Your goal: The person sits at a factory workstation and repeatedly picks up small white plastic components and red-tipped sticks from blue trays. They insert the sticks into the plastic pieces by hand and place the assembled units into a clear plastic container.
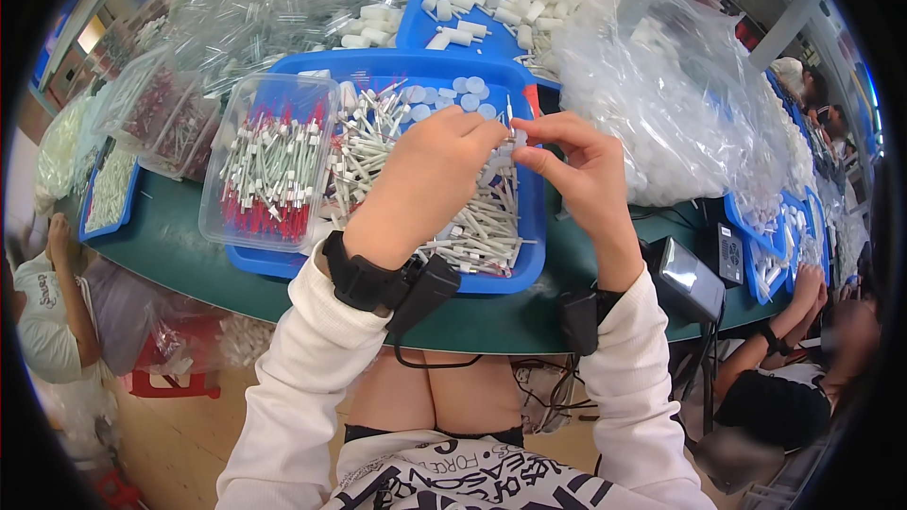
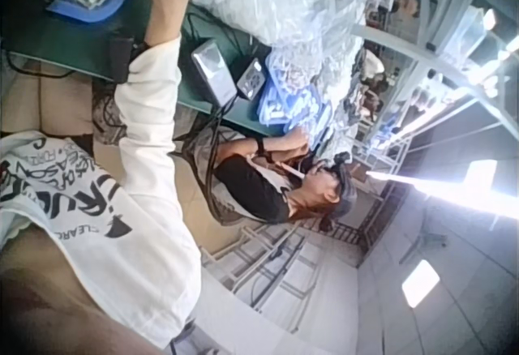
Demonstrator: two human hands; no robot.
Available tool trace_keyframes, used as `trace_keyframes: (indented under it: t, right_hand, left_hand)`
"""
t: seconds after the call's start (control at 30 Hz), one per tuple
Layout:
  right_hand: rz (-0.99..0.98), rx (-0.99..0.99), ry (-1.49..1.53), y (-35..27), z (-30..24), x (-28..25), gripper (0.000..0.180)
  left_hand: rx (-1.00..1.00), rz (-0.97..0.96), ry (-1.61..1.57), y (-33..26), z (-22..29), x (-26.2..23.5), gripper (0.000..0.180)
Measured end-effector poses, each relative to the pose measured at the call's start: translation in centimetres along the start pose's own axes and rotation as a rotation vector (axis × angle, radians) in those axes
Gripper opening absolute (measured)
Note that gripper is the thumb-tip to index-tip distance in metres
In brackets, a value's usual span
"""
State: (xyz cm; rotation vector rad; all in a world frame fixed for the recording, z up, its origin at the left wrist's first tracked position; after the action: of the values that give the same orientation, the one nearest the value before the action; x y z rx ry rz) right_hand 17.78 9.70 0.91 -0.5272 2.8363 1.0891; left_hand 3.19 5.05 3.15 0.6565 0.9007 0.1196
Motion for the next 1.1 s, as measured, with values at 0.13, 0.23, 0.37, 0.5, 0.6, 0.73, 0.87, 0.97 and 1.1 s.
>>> trace_keyframes:
  t: [0.13, 0.23, 0.37, 0.5, 0.6, 0.73, 0.87, 0.97, 1.1]
  right_hand:
    - [0.065, 0.188, 0.144, -0.4, 1.1, -0.1, 0.023]
    - [0.060, 0.263, 0.230, -0.4, 1.3, 0.2, 0.021]
    - [0.071, 0.307, 0.279, -0.6, 1.4, 0.2, 0.021]
    - [0.126, 0.230, 0.259, -0.6, 0.9, 0.6, 0.022]
    - [0.122, 0.107, 0.190, -0.4, 0.6, 0.7, 0.023]
    - [0.099, 0.028, 0.094, 0.0, 0.3, 0.1, 0.023]
    - [0.076, 0.011, -0.162, 0.5, 0.5, -1.3, 0.023]
    - [-0.070, -0.071, -0.495, 0.7, -0.2, -0.4, 0.023]
    - [-0.014, -0.323, -0.735, 1.5, -0.5, 0.5, 0.027]
  left_hand:
    - [0.092, 0.057, 0.183, 0.1, 1.4, 0.2, 0.021]
    - [0.135, 0.098, 0.246, 0.2, 2.2, -0.4, 0.019]
    - [0.158, 0.109, 0.265, 0.0, 2.4, -0.2, 0.019]
    - [0.120, 0.128, 0.219, 0.0, 2.1, -0.2, 0.022]
    - [0.093, 0.124, 0.179, -0.1, 1.8, -0.1, 0.025]
    - [0.100, 0.133, 0.064, 0.6, 0.5, -0.7, 0.027]
    - [-0.169, 0.245, 0.075, 1.3, -4.4, -3.9, 0.024]
    - [-0.490, -0.051, 0.101, 0.6, -7.7, -3.5, 0.020]
    - [-0.406, -0.252, 0.205, 0.3, -6.8, -1.5, 0.015]
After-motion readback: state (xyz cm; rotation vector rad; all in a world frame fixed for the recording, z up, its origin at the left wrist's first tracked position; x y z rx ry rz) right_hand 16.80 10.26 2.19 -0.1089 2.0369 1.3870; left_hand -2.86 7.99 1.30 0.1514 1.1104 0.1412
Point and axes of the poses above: each hand's wrist, its own y-axis towards the middle knuckle, its own x-axis out of the palm, z = x × y, the point moved 6 cm from there along y, towards the middle knuckle, and after that the axes turned 13 degrees about -x, right-handed, at the moved point
